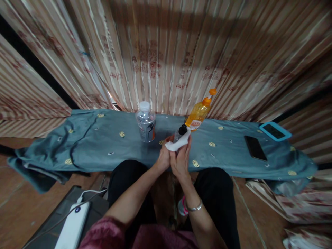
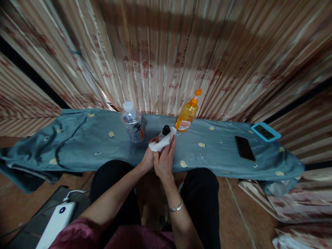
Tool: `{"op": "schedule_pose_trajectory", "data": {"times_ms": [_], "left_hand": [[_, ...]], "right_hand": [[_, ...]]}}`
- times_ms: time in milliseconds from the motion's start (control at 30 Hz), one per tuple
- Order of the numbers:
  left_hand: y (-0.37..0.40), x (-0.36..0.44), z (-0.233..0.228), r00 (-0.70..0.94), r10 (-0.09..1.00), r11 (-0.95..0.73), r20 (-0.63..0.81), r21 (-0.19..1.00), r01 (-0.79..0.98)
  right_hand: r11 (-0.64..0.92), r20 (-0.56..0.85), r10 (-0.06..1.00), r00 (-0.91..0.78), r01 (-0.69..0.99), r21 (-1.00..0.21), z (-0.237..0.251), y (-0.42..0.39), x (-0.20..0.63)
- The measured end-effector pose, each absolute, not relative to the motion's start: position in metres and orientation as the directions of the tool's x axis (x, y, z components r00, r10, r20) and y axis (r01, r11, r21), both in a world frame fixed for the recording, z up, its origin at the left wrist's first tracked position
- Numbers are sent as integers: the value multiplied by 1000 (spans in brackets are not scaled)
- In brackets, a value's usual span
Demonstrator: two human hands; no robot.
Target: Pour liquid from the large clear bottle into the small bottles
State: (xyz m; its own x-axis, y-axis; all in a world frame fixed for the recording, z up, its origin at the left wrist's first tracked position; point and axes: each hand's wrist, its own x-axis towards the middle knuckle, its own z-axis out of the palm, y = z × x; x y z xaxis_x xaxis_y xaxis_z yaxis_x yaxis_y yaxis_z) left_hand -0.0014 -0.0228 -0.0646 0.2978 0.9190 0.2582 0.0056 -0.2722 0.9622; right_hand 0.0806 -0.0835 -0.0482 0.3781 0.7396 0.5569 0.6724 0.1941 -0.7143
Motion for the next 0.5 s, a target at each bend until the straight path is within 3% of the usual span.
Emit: {"op": "schedule_pose_trajectory", "data": {"times_ms": [233, 367, 500], "left_hand": [[-32, -9, -65, 484, 775, -535, 406, 830, 161], [-32, -14, -64, 509, 769, -514, 386, 848, 133], [-23, -11, -56, 450, 849, -371, 278, 919, 132]], "right_hand": [[50, 365, 842, 399, 615, -787, -80, -90, 103], [-16, 244, 897, 368, 578, -816, -100, -95, 110], [-11, 216, 916, 337, 561, -827, -104, -96, 116]]}}
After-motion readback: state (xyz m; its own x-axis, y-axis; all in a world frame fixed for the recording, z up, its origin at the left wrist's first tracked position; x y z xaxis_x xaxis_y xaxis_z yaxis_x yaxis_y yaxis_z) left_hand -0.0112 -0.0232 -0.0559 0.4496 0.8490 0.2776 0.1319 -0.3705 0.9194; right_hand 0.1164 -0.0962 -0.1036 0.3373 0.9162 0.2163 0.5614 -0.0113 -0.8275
